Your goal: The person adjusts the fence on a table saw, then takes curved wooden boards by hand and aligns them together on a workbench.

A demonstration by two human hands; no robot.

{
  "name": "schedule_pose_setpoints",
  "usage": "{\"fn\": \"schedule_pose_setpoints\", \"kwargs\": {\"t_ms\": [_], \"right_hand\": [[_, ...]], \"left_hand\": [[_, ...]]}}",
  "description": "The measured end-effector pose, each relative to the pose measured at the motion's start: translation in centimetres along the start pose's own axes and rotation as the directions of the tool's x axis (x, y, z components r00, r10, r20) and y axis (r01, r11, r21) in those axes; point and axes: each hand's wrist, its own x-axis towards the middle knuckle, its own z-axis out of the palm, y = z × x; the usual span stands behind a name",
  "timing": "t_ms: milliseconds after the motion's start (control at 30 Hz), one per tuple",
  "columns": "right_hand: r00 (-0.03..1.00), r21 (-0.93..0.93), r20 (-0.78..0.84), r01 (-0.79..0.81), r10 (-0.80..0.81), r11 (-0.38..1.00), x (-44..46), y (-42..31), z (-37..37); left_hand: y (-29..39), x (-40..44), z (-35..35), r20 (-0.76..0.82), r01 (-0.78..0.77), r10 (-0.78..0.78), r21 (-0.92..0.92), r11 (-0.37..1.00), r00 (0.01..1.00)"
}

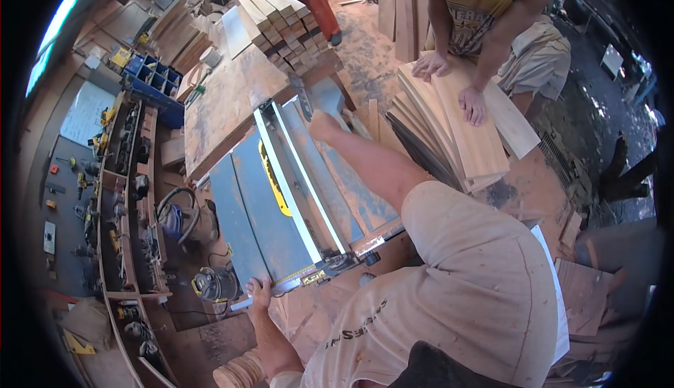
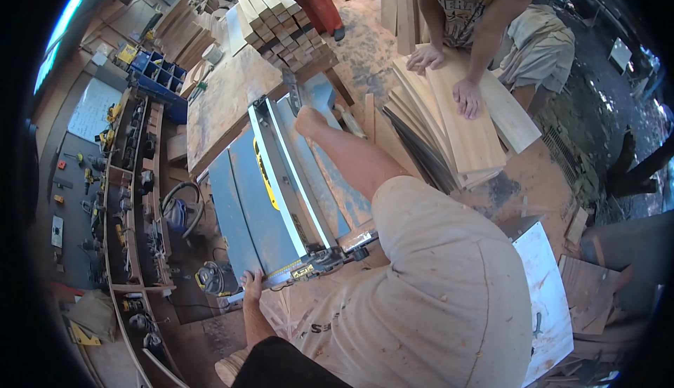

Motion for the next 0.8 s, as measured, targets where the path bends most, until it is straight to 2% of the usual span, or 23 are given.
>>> {"fn": "schedule_pose_setpoints", "kwargs": {"t_ms": [800], "right_hand": [[1.0,-0.023,-0.022,0.02,-0.021,1.0,0.6,1.5,0.7]], "left_hand": [[-0.7,0.6,0.3,-0.016,-0.016,0.015,-0.033,0.999,1.0]]}}
